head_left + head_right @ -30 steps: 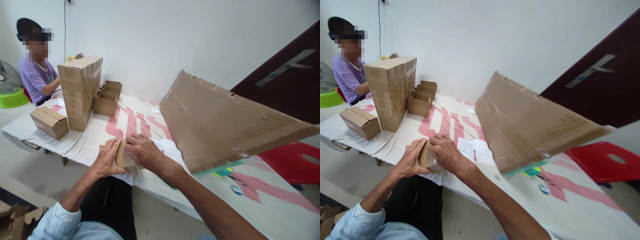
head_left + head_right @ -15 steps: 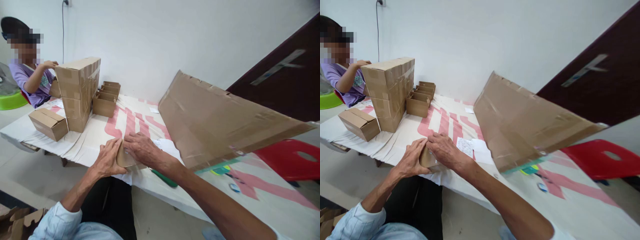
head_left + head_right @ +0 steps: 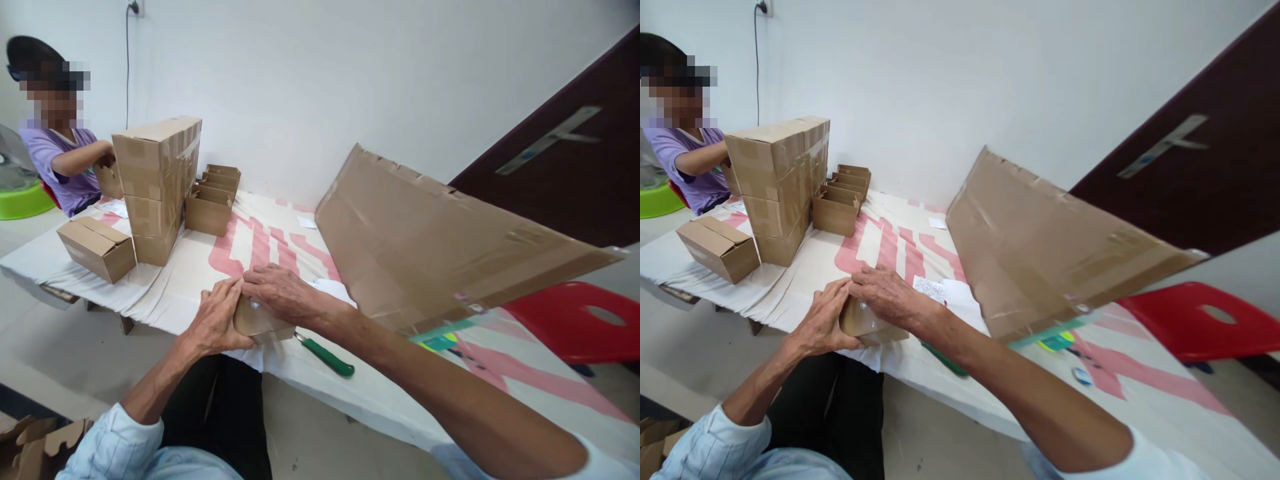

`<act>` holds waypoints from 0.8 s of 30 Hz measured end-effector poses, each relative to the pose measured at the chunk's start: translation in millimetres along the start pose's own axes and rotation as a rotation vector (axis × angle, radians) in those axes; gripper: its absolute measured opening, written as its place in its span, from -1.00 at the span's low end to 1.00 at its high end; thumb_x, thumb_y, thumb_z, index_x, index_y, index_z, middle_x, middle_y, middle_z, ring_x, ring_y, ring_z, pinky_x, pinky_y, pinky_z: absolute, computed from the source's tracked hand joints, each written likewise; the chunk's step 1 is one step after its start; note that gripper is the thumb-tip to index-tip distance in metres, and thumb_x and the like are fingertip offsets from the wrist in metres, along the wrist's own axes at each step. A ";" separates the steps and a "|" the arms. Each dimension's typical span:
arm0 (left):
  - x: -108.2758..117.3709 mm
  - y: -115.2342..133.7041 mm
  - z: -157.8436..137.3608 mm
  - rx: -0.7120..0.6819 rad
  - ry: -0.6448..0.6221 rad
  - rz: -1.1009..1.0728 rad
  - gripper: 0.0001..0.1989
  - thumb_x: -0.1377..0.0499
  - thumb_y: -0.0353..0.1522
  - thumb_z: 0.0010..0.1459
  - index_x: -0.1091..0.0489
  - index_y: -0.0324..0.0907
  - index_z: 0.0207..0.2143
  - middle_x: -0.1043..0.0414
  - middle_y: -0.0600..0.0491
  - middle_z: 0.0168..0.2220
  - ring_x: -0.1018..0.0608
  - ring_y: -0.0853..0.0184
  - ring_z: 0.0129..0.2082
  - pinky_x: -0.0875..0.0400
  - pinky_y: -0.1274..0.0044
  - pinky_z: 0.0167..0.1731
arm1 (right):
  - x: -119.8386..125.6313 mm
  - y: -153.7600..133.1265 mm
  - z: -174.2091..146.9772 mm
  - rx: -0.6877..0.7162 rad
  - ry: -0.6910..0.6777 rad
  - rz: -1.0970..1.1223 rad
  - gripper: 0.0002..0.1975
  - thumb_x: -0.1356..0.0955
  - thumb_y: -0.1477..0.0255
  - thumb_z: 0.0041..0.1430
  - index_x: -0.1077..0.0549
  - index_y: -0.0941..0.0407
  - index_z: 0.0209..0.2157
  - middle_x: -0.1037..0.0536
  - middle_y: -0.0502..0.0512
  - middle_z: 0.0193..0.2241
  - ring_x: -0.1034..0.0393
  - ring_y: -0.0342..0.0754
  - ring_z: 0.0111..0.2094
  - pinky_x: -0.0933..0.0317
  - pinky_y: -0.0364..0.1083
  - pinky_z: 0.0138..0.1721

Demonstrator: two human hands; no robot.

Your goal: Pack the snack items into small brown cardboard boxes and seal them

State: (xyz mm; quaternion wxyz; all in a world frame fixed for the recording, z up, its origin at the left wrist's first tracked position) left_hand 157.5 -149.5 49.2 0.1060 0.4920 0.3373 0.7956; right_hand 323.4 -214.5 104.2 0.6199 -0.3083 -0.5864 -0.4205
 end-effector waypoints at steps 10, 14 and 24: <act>0.7 -0.8 -1.0 -0.013 -0.002 -0.015 0.18 -0.56 -0.27 -0.20 -0.10 -0.06 0.44 -0.25 -0.24 0.40 -0.28 -0.19 0.38 -0.23 0.01 0.24 | -0.1 2.9 -1.1 0.065 0.017 0.014 -0.83 -0.26 0.55 0.45 -0.49 0.13 -0.18 -0.52 0.12 -0.29 -0.30 0.01 -0.24 -0.08 -0.02 -0.18; -1.1 -2.4 0.1 -0.020 -0.012 -0.015 0.20 -0.55 -0.27 -0.21 -0.08 -0.04 0.45 -0.23 -0.25 0.41 -0.27 -0.20 0.39 -0.21 -0.01 0.25 | 4.7 2.5 -0.7 0.055 -0.003 0.017 -0.81 -0.26 0.60 0.41 -0.48 0.12 -0.23 -0.49 0.09 -0.34 -0.30 0.00 -0.28 -0.07 -0.04 -0.23; -1.7 -3.2 1.3 -0.027 -0.011 -0.027 0.20 -0.57 -0.26 -0.22 -0.10 -0.05 0.44 -0.24 -0.25 0.41 -0.27 -0.20 0.40 -0.21 -0.02 0.26 | -10.5 4.6 -6.3 0.104 0.025 -0.073 -0.86 -0.26 0.52 0.46 -0.45 0.16 -0.14 -0.48 0.14 -0.29 -0.31 0.05 -0.23 -0.12 -0.01 -0.14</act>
Point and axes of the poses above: each hand's wrist, its own z-axis towards the middle knuckle, its own x-axis out of the back of the hand, y = z × x, the point moved 2 cm from there along z, towards the middle knuckle
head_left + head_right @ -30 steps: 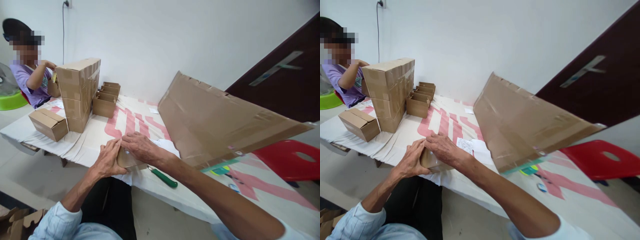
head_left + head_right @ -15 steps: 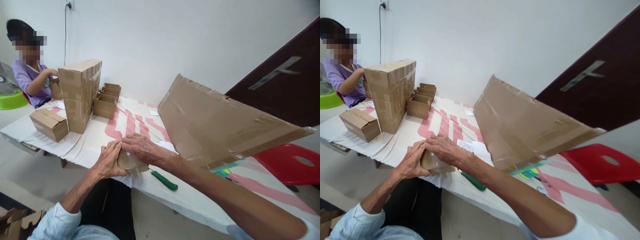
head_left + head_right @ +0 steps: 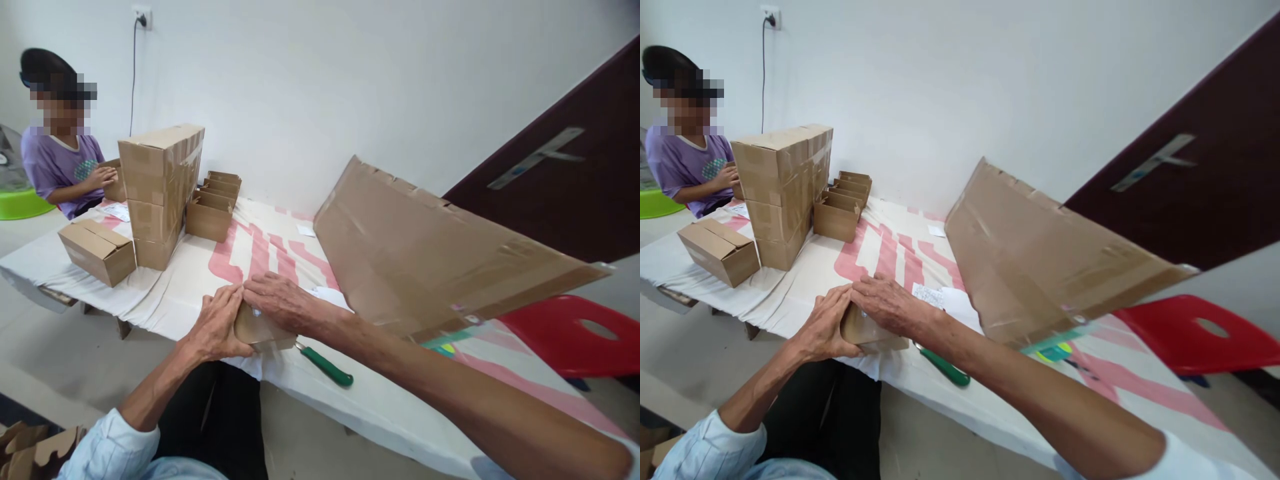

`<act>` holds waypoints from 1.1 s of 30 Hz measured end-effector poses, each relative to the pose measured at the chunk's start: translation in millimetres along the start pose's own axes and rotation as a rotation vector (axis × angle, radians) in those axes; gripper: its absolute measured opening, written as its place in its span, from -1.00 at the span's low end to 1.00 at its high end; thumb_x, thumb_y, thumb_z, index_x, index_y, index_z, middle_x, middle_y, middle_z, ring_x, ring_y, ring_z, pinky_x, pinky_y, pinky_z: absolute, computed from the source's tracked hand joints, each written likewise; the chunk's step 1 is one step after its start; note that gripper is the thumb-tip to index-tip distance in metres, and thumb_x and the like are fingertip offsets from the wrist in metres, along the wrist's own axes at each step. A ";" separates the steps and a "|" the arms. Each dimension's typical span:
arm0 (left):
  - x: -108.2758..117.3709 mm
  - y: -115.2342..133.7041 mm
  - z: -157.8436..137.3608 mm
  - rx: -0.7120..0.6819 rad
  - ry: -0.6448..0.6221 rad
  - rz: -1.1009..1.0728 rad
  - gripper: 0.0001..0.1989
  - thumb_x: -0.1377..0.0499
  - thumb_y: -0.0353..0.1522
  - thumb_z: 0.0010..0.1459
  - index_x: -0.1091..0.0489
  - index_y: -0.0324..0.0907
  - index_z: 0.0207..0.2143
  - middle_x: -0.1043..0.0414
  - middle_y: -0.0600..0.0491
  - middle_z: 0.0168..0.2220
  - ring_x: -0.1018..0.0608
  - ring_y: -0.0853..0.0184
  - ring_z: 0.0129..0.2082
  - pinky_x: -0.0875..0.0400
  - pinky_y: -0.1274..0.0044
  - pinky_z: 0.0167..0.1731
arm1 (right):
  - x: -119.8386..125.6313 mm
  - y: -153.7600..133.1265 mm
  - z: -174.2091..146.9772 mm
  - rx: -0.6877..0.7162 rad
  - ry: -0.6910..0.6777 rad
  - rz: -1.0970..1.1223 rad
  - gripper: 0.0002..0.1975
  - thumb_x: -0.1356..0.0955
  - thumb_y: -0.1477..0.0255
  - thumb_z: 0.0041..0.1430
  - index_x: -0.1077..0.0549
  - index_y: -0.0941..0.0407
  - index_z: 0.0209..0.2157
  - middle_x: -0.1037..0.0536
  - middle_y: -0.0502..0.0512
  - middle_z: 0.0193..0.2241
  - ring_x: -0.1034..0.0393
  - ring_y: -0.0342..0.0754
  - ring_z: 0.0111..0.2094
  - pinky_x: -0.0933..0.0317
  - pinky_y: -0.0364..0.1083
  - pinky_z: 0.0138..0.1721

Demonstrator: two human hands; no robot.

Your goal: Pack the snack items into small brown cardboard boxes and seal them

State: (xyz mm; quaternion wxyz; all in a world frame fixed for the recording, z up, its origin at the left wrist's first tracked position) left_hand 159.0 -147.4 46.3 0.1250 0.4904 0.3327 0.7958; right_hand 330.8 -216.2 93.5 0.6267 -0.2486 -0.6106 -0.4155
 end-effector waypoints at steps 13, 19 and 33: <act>-0.9 -0.6 -0.8 0.011 -0.020 0.026 0.22 -0.57 -0.27 -0.22 -0.06 -0.08 0.46 -0.19 -0.31 0.44 -0.25 -0.21 0.42 -0.20 -0.05 0.25 | 14.6 -0.2 -3.1 -0.022 -0.016 0.024 -0.82 -0.24 0.59 0.43 -0.47 0.14 -0.19 -0.48 0.13 -0.30 -0.28 0.03 -0.27 -0.13 -0.02 -0.19; -1.0 -0.1 -1.3 0.004 -0.027 0.036 0.22 -0.57 -0.26 -0.22 -0.06 -0.07 0.46 -0.19 -0.31 0.43 -0.25 -0.22 0.41 -0.21 -0.06 0.24 | 14.7 4.5 -3.0 -0.004 0.009 0.033 -0.82 -0.27 0.59 0.43 -0.47 0.14 -0.25 -0.50 0.12 -0.30 -0.31 0.00 -0.27 -0.16 -0.04 -0.18; 33.8 -59.7 -31.7 0.086 0.054 -0.139 0.07 -0.47 -0.27 -0.07 -0.08 -0.14 0.45 -0.15 -0.24 0.45 -0.25 -0.12 0.44 -0.15 0.05 0.42 | 120.8 41.3 -65.8 -0.562 0.711 0.188 -0.90 -0.30 0.44 0.43 -0.39 0.04 -0.25 -0.50 0.01 -0.33 -0.41 -0.05 -0.30 -0.27 -0.07 -0.24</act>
Point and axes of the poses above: each hand's wrist, its own z-axis towards the middle knuckle, its own x-axis out of the back of the hand, y = z × x, the point moved 2 cm from there along z, towards the middle knuckle
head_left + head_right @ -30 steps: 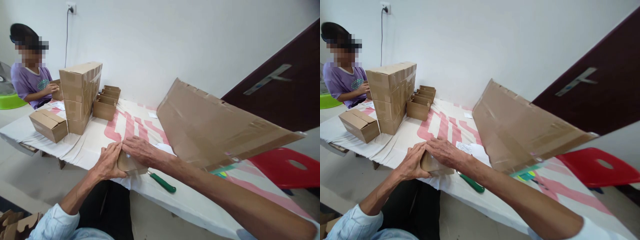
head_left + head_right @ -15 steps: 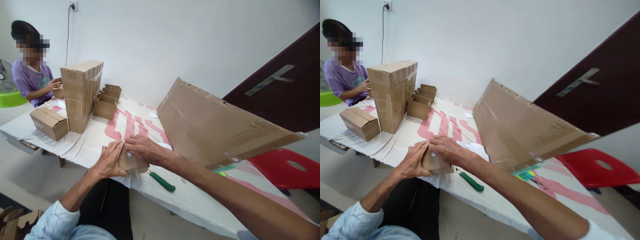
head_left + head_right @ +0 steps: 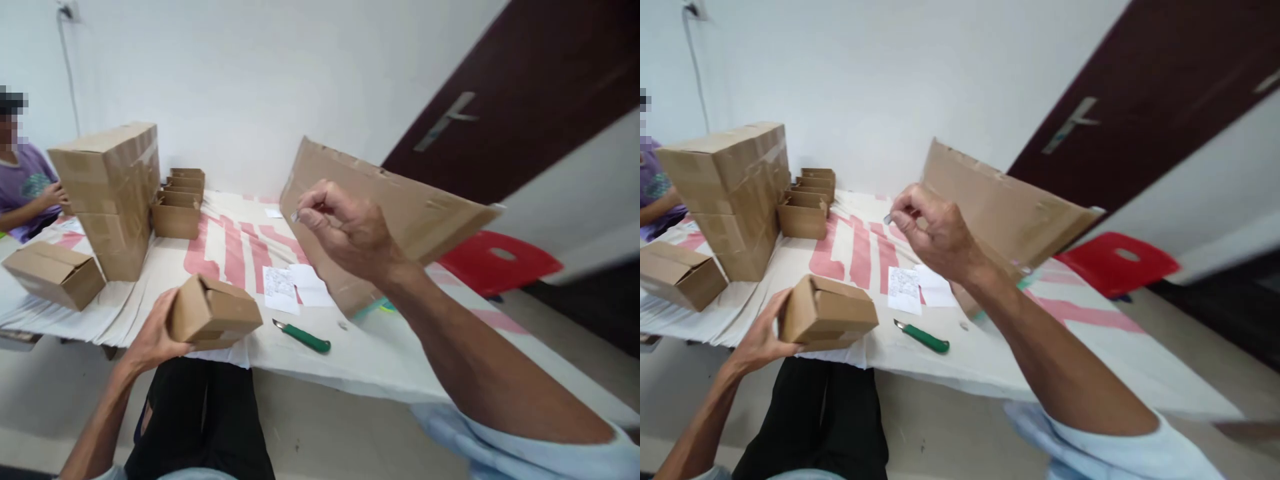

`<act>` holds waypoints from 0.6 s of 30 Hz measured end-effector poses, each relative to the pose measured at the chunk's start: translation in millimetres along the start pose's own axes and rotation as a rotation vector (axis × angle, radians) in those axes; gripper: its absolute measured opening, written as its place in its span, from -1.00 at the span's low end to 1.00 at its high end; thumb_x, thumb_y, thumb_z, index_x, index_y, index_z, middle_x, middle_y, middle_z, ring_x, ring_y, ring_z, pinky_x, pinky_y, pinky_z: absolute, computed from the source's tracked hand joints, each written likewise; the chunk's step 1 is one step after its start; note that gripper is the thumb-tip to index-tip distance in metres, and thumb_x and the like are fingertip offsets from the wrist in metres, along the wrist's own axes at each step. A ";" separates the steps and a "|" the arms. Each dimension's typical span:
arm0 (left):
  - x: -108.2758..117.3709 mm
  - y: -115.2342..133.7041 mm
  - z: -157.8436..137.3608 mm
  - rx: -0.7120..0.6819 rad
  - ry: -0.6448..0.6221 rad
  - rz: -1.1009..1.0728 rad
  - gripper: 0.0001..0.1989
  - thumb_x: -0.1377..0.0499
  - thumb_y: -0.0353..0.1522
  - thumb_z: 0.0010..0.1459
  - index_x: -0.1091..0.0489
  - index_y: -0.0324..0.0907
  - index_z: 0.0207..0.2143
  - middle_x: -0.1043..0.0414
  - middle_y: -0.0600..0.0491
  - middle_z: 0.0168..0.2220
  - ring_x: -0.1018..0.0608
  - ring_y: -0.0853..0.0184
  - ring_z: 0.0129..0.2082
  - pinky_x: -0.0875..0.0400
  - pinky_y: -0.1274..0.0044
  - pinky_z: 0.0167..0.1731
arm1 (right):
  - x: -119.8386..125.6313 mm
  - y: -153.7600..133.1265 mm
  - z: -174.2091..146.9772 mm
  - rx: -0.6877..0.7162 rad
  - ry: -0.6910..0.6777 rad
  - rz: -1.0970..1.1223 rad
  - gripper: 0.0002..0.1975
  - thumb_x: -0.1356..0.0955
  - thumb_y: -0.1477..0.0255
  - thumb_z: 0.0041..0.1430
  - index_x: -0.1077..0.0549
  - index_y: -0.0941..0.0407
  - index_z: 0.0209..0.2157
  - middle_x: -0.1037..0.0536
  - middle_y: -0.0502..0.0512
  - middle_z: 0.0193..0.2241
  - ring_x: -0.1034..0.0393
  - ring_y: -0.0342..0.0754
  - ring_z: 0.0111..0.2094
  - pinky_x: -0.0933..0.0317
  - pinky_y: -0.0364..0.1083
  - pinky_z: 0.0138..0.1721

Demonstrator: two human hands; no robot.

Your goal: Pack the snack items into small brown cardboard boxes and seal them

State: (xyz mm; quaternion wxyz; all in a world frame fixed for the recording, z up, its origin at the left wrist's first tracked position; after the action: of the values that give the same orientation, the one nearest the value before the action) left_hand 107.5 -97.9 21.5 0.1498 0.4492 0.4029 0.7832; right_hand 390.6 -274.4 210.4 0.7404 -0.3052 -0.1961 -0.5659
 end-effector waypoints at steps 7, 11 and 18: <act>28.5 -61.9 -16.9 0.230 -0.006 -0.072 0.16 -0.50 -0.09 -0.08 -0.04 -0.04 0.49 -0.25 -0.18 0.42 -0.34 -0.17 0.42 -0.46 0.12 0.27 | -24.2 137.6 -110.1 -0.481 -0.289 -0.139 -0.83 -0.25 0.37 0.39 -0.39 0.08 -0.30 -0.50 0.03 -0.40 -0.34 -0.05 -0.38 -0.19 -0.08 -0.29; 29.1 -71.4 -17.9 0.337 0.015 -0.062 0.25 -0.54 -0.02 -0.19 -0.05 -0.03 0.49 -0.40 -0.19 0.33 -0.33 -0.22 0.42 -0.39 0.09 0.31 | -66.1 174.1 -161.4 -0.532 -0.501 -0.174 -0.84 -0.24 0.48 0.32 -0.41 0.11 -0.34 -0.55 0.10 -0.33 -0.36 -0.05 -0.31 -0.18 -0.10 -0.23; 29.4 -63.8 -17.2 0.415 0.085 0.171 0.13 -0.44 0.10 -0.16 -0.17 0.05 0.44 -0.50 -0.06 0.24 -0.42 -0.27 0.34 -0.29 -0.04 0.36 | -87.3 215.0 -194.4 -0.583 -0.613 -0.207 -0.81 -0.22 0.54 0.35 -0.45 0.14 -0.30 -0.56 0.11 -0.30 -0.32 -0.06 -0.31 -0.10 -0.11 -0.25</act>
State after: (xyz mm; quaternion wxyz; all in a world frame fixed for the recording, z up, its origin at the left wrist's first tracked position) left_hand 68.9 -48.7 -14.9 -0.0296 0.4695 0.5218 0.7116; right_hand 561.1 -305.5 -37.8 0.4702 -0.6343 -0.2682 -0.5519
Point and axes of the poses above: each hand's wrist, its own z-axis towards the middle knuckle, its own x-axis out of the back of the hand, y = z × x, the point moved 2 cm from there along z, towards the middle knuckle
